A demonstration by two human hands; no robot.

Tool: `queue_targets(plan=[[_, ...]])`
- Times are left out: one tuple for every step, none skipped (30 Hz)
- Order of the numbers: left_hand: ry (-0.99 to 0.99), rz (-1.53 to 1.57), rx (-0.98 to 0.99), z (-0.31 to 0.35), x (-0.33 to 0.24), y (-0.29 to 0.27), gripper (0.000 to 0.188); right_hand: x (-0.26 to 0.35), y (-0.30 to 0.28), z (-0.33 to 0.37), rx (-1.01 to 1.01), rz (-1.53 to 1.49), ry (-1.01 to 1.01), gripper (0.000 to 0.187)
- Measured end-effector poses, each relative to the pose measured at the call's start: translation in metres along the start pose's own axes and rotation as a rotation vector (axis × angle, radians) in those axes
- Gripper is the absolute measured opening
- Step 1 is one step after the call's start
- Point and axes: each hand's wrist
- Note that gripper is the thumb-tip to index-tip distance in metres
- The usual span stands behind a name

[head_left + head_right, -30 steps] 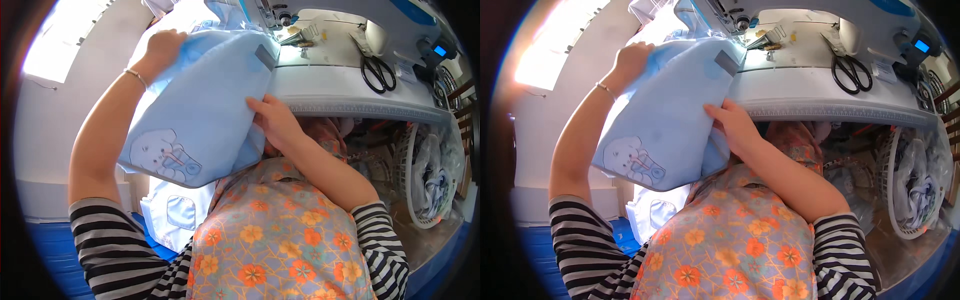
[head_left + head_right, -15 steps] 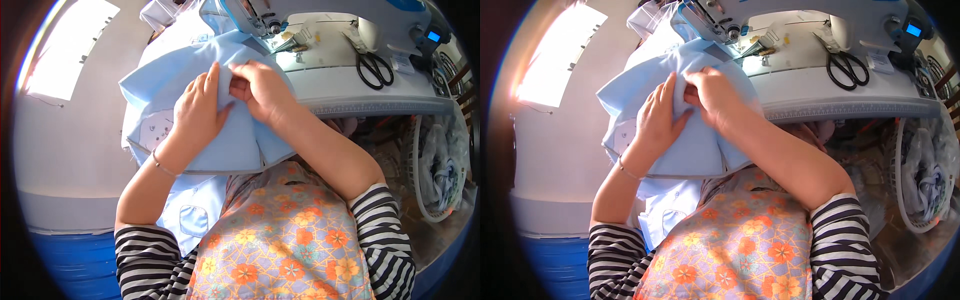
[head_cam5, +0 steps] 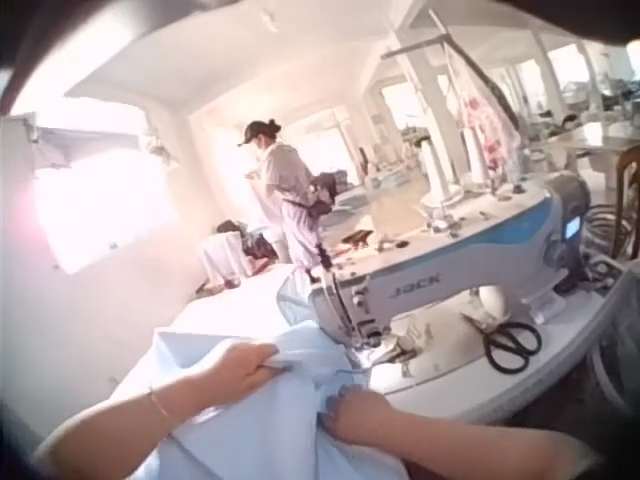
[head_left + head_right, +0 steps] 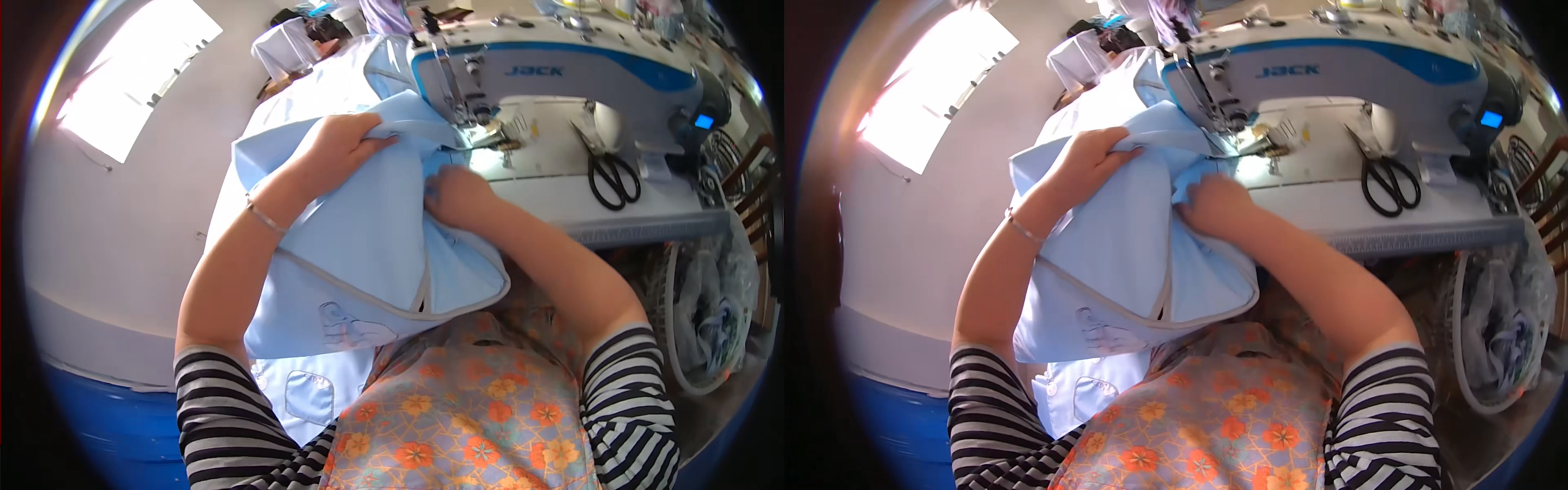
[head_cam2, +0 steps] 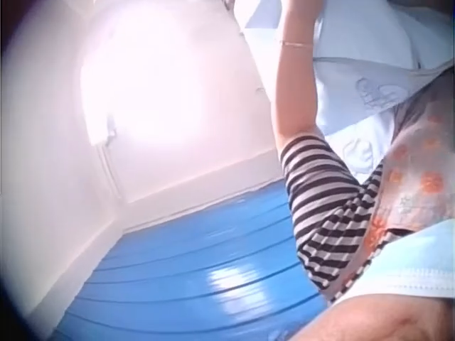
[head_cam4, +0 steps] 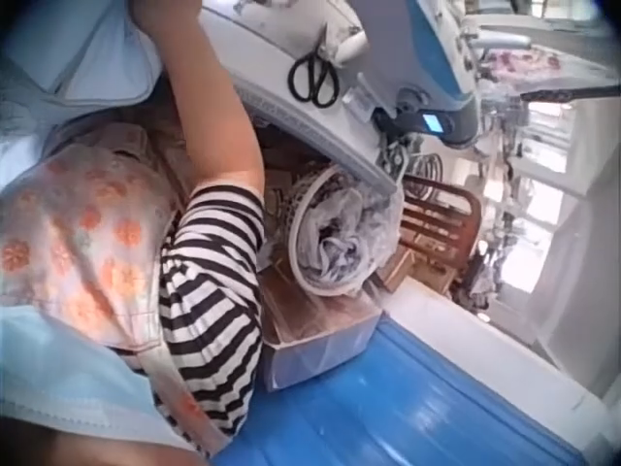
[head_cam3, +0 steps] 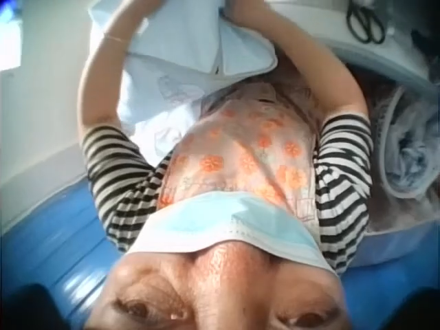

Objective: Sewing and assembling light blue fabric storage bags with transparent plastic windows using an industrial sewing machine.

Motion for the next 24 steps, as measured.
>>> queue_targets(plan=[[-0.008,-0.019,0.041,-0.007,0.003,-0.003,0.029,0.011,0.003,-0.001,0.096,-0.181,-0.032,0.040],[-0.020,-0.035,0.087,-0.011,0.004,-0.004,0.032,0.023,0.010,0.001,0.199,-0.363,-0.062,0.039],[-0.019,-0.036,0.074,-0.018,0.003,-0.002,0.032,0.034,0.047,0.007,0.092,-0.761,-0.180,0.036],[-0.022,-0.091,0.126,-0.026,-0.001,0.002,0.030,0.040,0.086,0.015,-0.022,-1.155,-0.297,0.034],[-0.044,-0.152,0.177,-0.027,0.001,0.003,0.029,0.047,0.104,0.021,-0.008,-1.151,-0.313,0.034],[-0.062,-0.157,0.164,-0.027,0.007,0.008,0.029,0.054,0.120,0.026,0.015,-1.176,-0.321,0.033],[-0.041,-0.159,0.186,-0.031,0.008,0.015,0.031,0.057,0.131,0.035,0.025,-1.191,-0.319,0.033],[-0.035,-0.165,0.213,-0.028,0.016,0.021,0.034,0.063,0.141,0.042,0.043,-1.218,-0.323,0.033],[0.010,-0.233,0.250,-0.017,0.022,0.030,0.046,0.068,0.151,0.047,0.060,-1.245,-0.327,0.033],[-0.019,-0.319,0.392,-0.012,0.004,0.037,0.048,0.065,0.157,0.053,0.062,-1.271,-0.308,0.033],[-0.057,-0.259,0.456,-0.001,-0.004,0.042,0.050,0.063,0.159,0.056,0.062,-1.299,-0.289,0.033],[-0.090,-0.200,0.521,0.007,-0.010,0.048,0.051,0.062,0.163,0.060,0.058,-1.325,-0.268,0.033],[-0.092,-0.203,0.515,0.021,-0.010,0.050,0.051,0.064,0.164,0.060,0.066,-1.348,-0.265,0.033],[-0.157,0.003,0.469,0.043,-0.004,0.054,0.052,0.061,0.124,0.056,0.145,-1.728,0.097,0.034],[-0.219,0.203,0.415,0.060,-0.002,0.054,0.052,0.051,0.078,0.055,0.228,-2.066,0.502,0.035],[-0.216,0.207,0.410,0.061,-0.009,0.055,0.052,0.023,0.074,0.062,0.064,-1.765,0.198,0.033],[-0.215,0.267,0.417,0.058,-0.016,0.060,0.053,0.002,0.075,0.070,-0.088,-1.440,-0.071,0.032],[-0.229,0.323,0.418,0.059,-0.020,0.061,0.054,0.014,0.060,0.077,-0.219,-1.510,0.135,0.030],[-0.207,0.272,0.400,0.059,-0.023,0.063,0.052,0.020,0.049,0.079,-0.255,-1.739,0.306,0.033],[-0.204,0.275,0.401,0.058,-0.025,0.067,0.052,0.024,0.044,0.081,-0.302,-1.958,0.490,0.036],[-0.138,0.160,0.431,0.057,-0.026,0.071,0.051,0.013,0.039,0.086,-0.195,-1.990,0.469,0.041],[-0.073,0.044,0.458,0.056,-0.028,0.073,0.050,0.010,0.032,0.092,-0.194,-1.989,0.472,0.041],[-0.080,0.003,0.474,0.058,-0.031,0.073,0.048,0.021,0.002,0.098,-0.098,-1.924,0.546,0.042],[-0.089,0.009,0.477,0.061,-0.038,0.077,0.048,0.028,-0.023,0.104,-0.008,-1.857,0.615,0.042]])
Point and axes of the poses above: each hand's wrist, its own z-axis away from the middle knuckle, its own y-axis out of the palm, x = y × z, and after that the axes turned 6 degrees about -y, right-handed
